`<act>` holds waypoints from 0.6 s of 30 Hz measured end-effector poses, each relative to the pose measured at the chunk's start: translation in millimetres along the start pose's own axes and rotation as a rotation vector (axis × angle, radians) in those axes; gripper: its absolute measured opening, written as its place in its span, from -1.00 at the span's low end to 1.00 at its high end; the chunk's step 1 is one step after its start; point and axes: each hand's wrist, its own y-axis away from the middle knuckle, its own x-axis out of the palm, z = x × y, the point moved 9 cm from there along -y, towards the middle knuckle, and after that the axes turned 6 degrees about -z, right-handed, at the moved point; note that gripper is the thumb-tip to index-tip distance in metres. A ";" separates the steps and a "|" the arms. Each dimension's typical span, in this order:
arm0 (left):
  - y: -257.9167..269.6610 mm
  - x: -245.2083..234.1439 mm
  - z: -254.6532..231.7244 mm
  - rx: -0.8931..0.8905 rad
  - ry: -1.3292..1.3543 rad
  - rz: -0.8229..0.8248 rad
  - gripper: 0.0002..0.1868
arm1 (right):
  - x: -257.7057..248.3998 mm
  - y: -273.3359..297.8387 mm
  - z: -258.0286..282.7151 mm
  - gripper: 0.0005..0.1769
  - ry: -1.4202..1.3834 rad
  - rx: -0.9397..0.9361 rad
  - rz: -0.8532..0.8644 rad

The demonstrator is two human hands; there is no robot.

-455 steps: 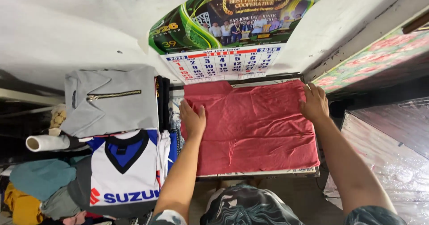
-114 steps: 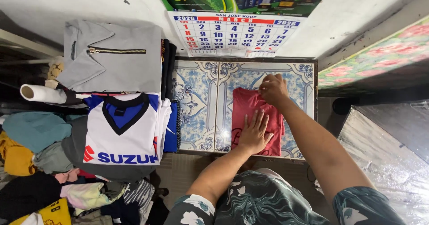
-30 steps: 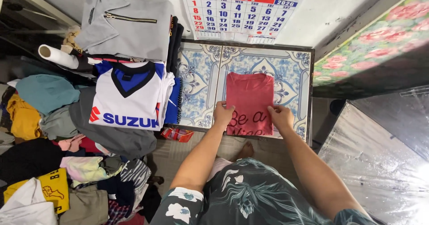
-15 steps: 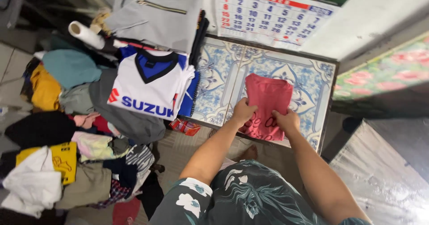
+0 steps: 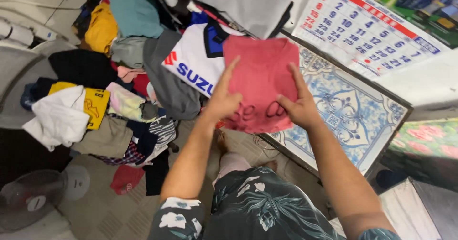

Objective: Folding various items of clothing like t-shirts and hoodies on a table

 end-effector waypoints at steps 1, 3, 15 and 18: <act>-12.3 -13.4 -14.4 0.097 -0.107 0.071 -0.04 | 20.8 3.3 28.4 -0.17 -0.112 -0.040 0.069; -41.5 -41.2 -46.1 0.198 -0.222 0.127 -0.05 | 59.3 -2.5 45.2 -0.17 -0.221 -0.090 0.153; -129.7 -129.1 155.8 -0.145 -0.362 0.394 -0.09 | 169.4 -67.2 -46.9 0.00 0.229 0.095 -0.082; -111.4 -133.4 117.9 -0.410 -0.149 0.448 -0.15 | 168.2 -58.7 -41.2 -0.05 0.153 0.101 -0.146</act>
